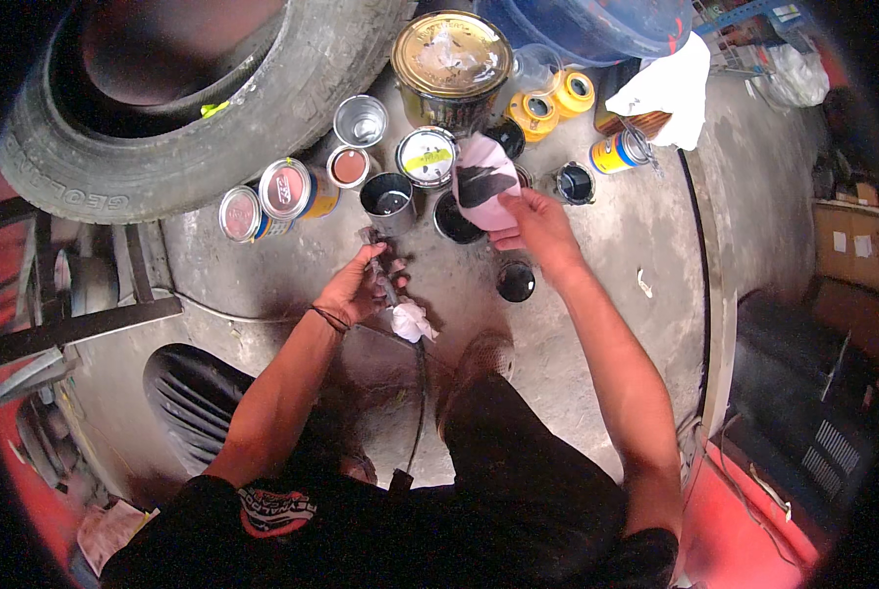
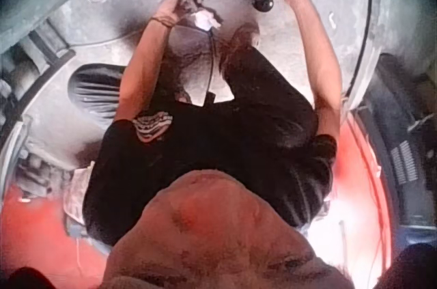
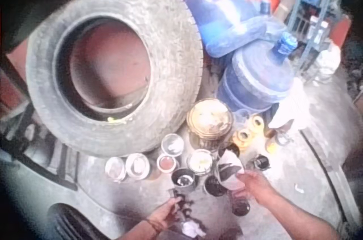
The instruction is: The person mixes paint in a small cup using a stir stick, adding components from different containers and wiping the tools with a cloth.
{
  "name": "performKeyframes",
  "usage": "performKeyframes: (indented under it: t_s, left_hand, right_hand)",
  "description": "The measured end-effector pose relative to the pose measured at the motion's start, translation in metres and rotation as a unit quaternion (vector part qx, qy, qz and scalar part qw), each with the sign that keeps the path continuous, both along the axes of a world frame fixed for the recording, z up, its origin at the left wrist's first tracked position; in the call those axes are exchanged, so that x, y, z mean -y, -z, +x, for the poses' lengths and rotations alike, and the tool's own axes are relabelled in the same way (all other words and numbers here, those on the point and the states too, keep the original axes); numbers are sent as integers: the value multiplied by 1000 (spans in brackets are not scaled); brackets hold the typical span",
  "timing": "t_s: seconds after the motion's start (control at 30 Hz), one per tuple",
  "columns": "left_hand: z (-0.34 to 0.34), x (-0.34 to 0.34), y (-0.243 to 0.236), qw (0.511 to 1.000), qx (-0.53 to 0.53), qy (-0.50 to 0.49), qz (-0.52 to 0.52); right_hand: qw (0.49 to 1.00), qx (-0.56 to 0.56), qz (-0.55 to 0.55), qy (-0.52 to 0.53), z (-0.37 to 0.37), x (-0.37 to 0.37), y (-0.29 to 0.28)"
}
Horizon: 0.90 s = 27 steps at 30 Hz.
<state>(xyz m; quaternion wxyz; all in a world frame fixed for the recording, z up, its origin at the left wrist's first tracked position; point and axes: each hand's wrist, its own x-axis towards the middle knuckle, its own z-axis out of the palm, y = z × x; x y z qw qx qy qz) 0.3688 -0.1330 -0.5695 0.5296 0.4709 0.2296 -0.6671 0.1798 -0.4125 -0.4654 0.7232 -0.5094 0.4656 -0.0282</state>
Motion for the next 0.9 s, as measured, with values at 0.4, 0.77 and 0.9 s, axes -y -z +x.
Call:
performKeyframes:
  t_s: [0.4, 0.77, 0.9]
  left_hand:
    - [-6, -17, -31, 998, 56, -2, -14]
    - [-12, -59, -136, 986, 161, -42, -31]
    - [-18, -65, -140, 985, 148, -70, -55]
  right_hand:
    - [990, -1, -96, 104, -18, 51, -33]
    - [995, -1, -64, 70, 15, 58, -16]
    - [995, -25, -86, 46, 22, 56, -11]
